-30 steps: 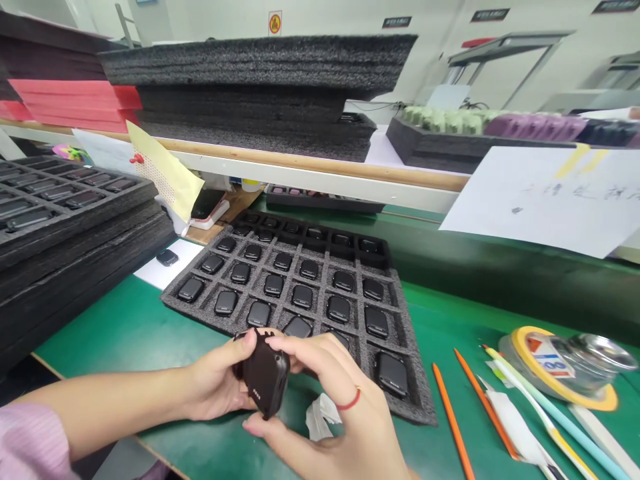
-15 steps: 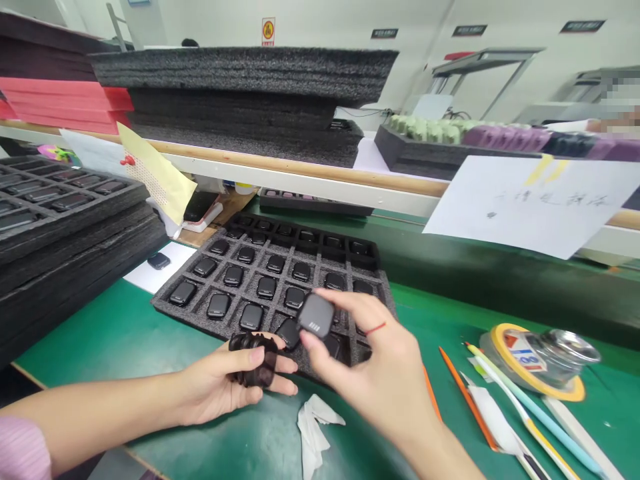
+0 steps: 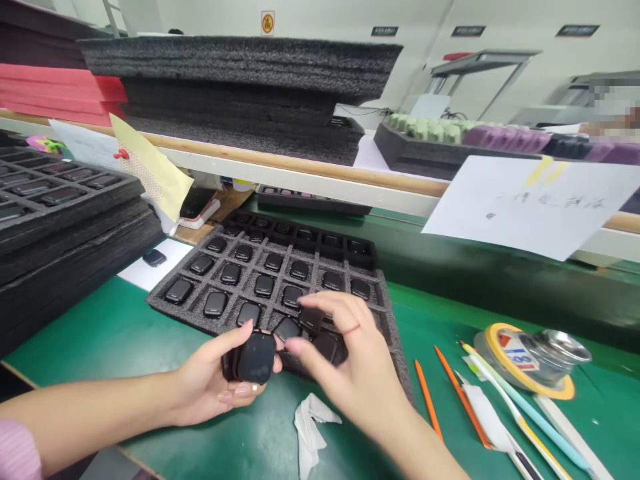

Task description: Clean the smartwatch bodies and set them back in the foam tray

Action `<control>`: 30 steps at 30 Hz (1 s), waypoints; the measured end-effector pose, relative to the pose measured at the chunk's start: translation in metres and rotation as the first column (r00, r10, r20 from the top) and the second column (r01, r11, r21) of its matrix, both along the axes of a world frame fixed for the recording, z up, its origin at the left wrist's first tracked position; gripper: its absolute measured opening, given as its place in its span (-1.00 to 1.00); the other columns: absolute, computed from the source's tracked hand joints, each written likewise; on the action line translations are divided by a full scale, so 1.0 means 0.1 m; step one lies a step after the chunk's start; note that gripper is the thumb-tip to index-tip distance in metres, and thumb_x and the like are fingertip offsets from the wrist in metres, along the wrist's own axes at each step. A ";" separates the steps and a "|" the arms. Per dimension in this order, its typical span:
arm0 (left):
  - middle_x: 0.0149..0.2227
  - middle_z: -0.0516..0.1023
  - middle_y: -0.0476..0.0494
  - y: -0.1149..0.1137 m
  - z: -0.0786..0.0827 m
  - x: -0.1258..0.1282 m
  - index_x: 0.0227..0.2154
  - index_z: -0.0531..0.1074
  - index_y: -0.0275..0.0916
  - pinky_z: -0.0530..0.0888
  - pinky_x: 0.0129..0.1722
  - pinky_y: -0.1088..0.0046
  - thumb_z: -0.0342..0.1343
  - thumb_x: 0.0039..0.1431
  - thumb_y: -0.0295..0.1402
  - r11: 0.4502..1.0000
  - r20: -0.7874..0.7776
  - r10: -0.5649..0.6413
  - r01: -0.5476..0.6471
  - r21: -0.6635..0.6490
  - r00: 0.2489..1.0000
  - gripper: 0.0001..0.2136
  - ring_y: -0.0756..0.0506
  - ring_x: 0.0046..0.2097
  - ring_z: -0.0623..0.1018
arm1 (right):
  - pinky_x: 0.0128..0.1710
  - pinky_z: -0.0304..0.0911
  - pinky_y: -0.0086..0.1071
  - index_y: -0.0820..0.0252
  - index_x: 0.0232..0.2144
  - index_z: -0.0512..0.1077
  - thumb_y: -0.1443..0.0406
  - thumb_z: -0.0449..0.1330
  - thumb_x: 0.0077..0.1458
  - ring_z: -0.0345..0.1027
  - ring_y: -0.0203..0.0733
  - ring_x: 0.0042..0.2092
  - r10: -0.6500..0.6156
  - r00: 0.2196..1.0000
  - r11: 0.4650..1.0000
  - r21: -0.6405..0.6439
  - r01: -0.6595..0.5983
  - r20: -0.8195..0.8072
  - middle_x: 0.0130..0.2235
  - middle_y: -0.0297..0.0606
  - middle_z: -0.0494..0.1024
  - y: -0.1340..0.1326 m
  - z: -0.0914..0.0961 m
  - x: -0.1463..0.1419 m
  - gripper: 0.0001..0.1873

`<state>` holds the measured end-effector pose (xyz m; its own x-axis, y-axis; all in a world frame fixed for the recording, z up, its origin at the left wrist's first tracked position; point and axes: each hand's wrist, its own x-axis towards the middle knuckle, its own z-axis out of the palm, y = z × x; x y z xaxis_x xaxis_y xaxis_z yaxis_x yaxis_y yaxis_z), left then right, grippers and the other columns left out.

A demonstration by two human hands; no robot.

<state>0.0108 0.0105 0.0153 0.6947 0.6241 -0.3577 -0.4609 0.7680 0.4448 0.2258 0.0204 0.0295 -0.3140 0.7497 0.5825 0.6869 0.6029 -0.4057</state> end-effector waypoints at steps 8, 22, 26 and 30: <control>-0.51 0.41 -0.06 0.00 -0.01 0.02 -0.46 0.48 -0.38 -0.09 -0.65 0.60 0.35 0.01 0.00 0.994 0.077 -0.095 0.090 0.062 0.993 -0.55 0.14 -0.59 0.25 | -0.03 0.41 -0.39 0.07 -0.28 0.40 0.33 0.25 0.22 0.49 -0.23 -0.06 0.246 0.969 0.969 0.029 -0.246 -0.007 -0.05 -0.20 0.50 -0.36 0.13 -0.36 -0.93; -0.28 0.59 -0.23 0.01 -0.02 -0.03 -0.16 0.57 -0.35 -0.08 -0.61 0.50 0.28 0.10 -0.02 0.982 0.160 -0.156 0.136 0.135 0.975 -0.55 0.09 -0.57 0.32 | -0.37 0.51 -0.58 0.07 -0.45 0.49 0.21 0.30 0.21 0.54 -0.39 -0.44 -0.106 0.707 0.982 -0.184 -0.034 -0.699 -0.33 -0.37 0.64 -0.31 0.23 -0.20 -0.82; -0.29 0.60 -0.24 0.01 0.00 -0.03 -0.17 0.58 -0.37 -0.06 -0.63 0.51 0.25 0.14 -0.03 0.980 0.181 -0.157 0.131 0.148 0.971 -0.56 0.08 -0.57 0.34 | -0.11 0.57 -0.45 0.04 -0.32 0.51 0.17 0.34 0.16 0.65 -0.20 -0.19 -0.126 0.711 0.976 -0.214 -0.035 -0.692 -0.17 -0.31 0.69 -0.28 0.22 -0.19 -0.88; -0.31 0.59 -0.22 0.01 0.03 -0.03 -0.19 0.58 -0.35 -0.07 -0.64 0.51 0.26 0.13 -0.02 0.980 0.161 -0.157 0.133 0.146 0.974 -0.57 0.09 -0.59 0.34 | -0.07 0.60 -0.26 0.01 -0.18 0.50 0.24 0.31 0.18 0.64 -0.08 -0.12 -0.107 0.812 0.981 -0.196 -0.010 -0.574 -0.14 -0.26 0.69 -0.26 0.25 -0.19 -0.87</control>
<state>0.0081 0.0115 0.0181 0.8249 0.5461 -0.1461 -0.4271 0.7714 0.4718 0.2063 -0.0059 0.0541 0.0779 0.8647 0.4963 0.3148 0.4510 -0.8352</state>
